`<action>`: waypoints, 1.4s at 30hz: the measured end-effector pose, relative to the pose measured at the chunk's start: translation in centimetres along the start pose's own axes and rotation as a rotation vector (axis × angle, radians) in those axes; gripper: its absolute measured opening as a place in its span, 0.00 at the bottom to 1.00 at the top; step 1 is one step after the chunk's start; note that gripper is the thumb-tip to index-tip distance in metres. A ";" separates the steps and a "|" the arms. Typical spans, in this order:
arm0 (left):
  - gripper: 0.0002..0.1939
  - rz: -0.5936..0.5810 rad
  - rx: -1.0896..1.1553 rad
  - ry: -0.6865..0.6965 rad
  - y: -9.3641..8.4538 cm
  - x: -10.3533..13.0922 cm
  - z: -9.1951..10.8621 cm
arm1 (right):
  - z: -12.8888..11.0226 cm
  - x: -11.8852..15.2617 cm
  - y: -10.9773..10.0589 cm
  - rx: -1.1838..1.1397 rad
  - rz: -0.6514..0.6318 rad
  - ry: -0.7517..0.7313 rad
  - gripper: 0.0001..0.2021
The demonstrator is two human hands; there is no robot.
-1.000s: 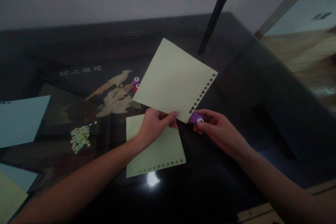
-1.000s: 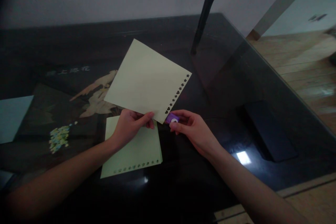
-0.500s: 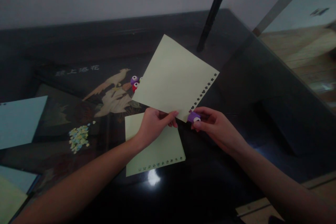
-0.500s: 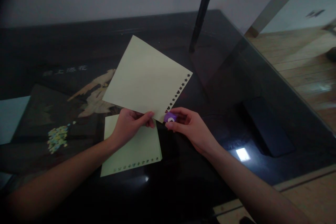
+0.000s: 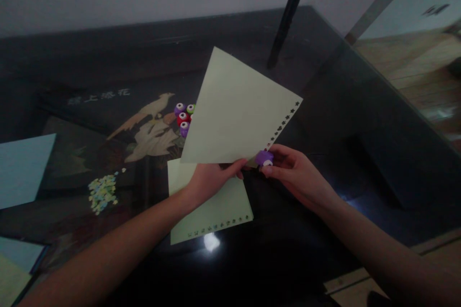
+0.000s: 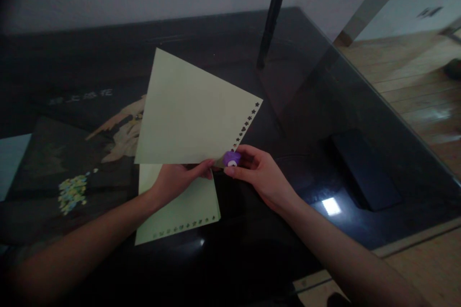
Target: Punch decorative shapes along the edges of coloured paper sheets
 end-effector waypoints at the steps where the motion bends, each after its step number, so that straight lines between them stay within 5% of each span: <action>1: 0.16 -0.002 -0.030 -0.001 -0.1 0.0 0.1 | 0.0 0.0 0.0 -0.007 -0.008 -0.003 0.15; 42: 0.17 -0.004 -0.176 0.027 -0.1 -0.2 0.3 | 0.3 0.2 0.6 0.114 0.104 -0.043 0.14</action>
Point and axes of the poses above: each hand's wrist, its own x-axis away from the middle knuckle, its own y-axis out of the palm, z = x × y, the point moved 1 cm from there along -x, towards the middle knuckle, and after that the axes turned 7 degrees about x, right-handed, at the moved point
